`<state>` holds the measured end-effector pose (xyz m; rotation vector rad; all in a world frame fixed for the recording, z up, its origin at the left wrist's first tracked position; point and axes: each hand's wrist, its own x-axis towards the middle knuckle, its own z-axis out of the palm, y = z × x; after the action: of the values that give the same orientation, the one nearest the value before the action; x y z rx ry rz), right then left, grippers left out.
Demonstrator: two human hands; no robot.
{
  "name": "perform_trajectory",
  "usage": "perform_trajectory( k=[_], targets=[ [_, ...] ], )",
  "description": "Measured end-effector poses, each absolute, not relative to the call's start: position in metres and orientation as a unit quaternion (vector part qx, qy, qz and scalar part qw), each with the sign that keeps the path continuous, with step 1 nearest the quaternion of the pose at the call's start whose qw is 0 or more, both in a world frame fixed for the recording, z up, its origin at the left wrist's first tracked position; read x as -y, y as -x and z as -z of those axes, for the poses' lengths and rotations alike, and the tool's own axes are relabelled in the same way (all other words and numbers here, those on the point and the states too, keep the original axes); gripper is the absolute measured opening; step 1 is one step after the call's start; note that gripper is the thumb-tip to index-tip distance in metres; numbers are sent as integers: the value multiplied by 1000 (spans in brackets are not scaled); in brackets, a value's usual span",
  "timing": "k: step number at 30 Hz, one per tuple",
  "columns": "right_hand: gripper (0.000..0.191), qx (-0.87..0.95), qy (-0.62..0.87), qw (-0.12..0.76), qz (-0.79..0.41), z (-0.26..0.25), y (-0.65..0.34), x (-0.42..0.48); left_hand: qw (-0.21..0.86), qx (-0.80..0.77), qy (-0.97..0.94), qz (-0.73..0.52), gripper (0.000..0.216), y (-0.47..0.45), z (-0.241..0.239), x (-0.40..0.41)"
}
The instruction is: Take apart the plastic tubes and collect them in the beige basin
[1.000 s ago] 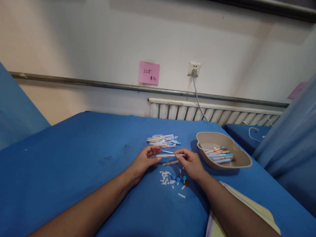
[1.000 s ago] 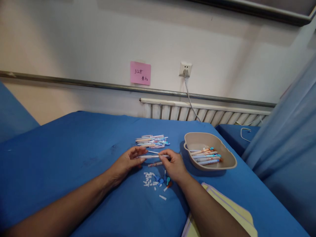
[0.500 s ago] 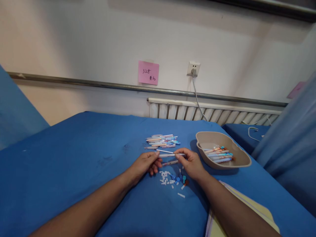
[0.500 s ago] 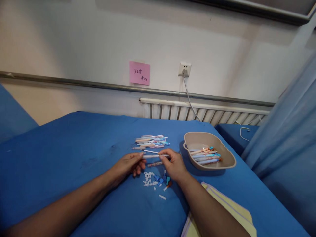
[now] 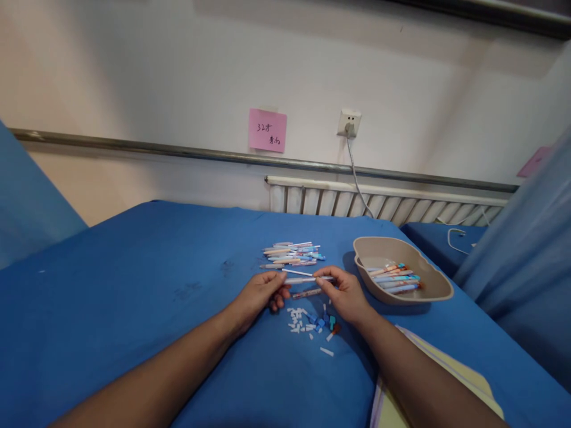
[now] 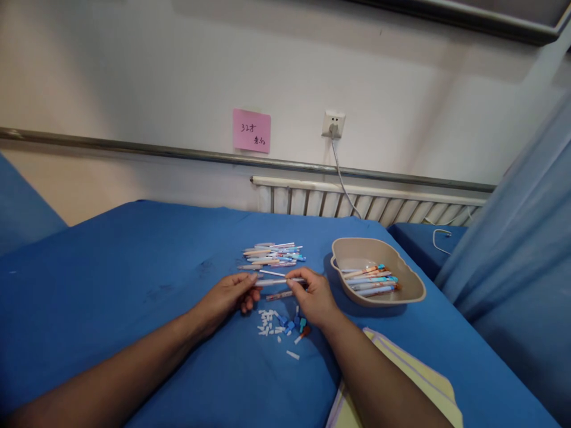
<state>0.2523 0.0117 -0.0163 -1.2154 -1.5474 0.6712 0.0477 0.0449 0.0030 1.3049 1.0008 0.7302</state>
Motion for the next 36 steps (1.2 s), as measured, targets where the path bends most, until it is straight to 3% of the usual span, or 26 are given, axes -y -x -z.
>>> perform_trajectory(
  k=[5, 10, 17, 28, 32, 36],
  targets=[
    [18, 632, 504, 502, -307, 17, -254, -13, 592, -411, -599, -349, 28, -47, -3, -46],
    [18, 620, 506, 507, -320, 17, -255, -13, 576, -410, -601, -372, 31, -47, -7, -44],
    [18, 623, 505, 519, -296, 16, -253, -13, 636, -413, -569, -318, 36, -47, -2, -45],
    [17, 606, 508, 513, -333, 17, -255, -14, 527, -391, -646, -390, 20, -47, -2, -46],
    [17, 605, 508, 517, -329, 16, -253, -13, 556, -406, -614, -386, 32, -50, -5, -41],
    [14, 612, 508, 521, -310, 12, -250, -13, 591, -428, -591, -343, 30, -50, -7, -42]
  ],
)
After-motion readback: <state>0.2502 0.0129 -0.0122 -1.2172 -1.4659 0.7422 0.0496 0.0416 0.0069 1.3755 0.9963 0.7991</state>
